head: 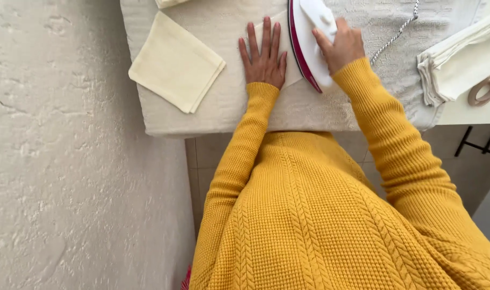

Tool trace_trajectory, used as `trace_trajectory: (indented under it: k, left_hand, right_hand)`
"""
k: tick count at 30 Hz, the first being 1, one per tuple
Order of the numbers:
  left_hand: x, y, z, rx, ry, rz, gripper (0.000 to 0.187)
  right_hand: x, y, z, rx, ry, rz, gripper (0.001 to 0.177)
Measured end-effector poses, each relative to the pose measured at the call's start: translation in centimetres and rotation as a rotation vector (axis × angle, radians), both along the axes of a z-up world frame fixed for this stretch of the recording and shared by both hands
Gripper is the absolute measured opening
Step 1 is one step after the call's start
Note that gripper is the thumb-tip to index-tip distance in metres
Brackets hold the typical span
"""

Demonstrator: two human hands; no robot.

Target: Ironing small square pieces of white fabric on an ironing surface.

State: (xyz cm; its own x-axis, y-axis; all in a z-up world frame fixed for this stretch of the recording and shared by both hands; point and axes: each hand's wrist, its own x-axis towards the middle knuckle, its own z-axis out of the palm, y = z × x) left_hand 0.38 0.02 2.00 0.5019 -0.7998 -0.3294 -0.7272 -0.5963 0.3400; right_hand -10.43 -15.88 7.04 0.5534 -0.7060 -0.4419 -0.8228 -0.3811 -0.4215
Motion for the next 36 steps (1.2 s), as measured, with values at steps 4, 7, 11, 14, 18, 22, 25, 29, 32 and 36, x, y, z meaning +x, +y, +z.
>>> trace_trajectory:
  k: [4,7,11,14,18,22,25,29,32,36]
  left_hand:
    - [-0.1,0.2,0.0,0.030,0.025,0.000,0.063]
    - [-0.8,0.5,-0.5,0.002,-0.003,-0.002,0.062]
    - [-0.2,-0.1,-1.0,0.008,0.034,0.031,0.061]
    - [-0.7,0.4,-0.6,-0.040,-0.070,0.011,0.060]
    - [0.1,-0.2,-0.1,0.008,-0.050,0.004,0.060]
    - [-0.7,0.3,-0.7,0.014,0.014,0.001,0.058]
    - [0.4,-0.5,-0.6,0.011,-0.002,0.003,0.058]
    - [-0.9,0.5,-0.6,0.014,-0.023,-0.003,0.058]
    - [-0.1,-0.2,-0.4,0.016,-0.032,-0.001,0.059]
    - [-0.6,0.3,-0.6,0.061,0.028,-0.009,0.060]
  right_hand:
    - [-1.8,-1.2,-2.9,-0.240,-0.045,0.175,0.052]
    - [-1.7,-0.5,-1.5,-0.318,-0.042,0.206,0.057]
    - [-0.3,-0.7,0.0,-0.007,0.036,-0.007,0.058]
    - [-1.5,-1.0,-1.7,-0.261,-0.110,0.113,0.054]
    - [-2.6,-1.6,-2.3,-0.235,-0.211,0.140,0.053]
    - [-2.4,-1.0,-1.3,-0.206,-0.086,0.113,0.053]
    - [-2.1,-2.2,-1.9,-0.176,-0.116,0.096,0.054]
    - [-2.3,-1.2,-0.7,-0.205,-0.186,0.098,0.053]
    - [-2.9,-1.8,-1.2,-0.159,-0.136,0.082,0.054]
    - [-2.7,-1.4,-1.0,-0.242,-0.091,0.152,0.053]
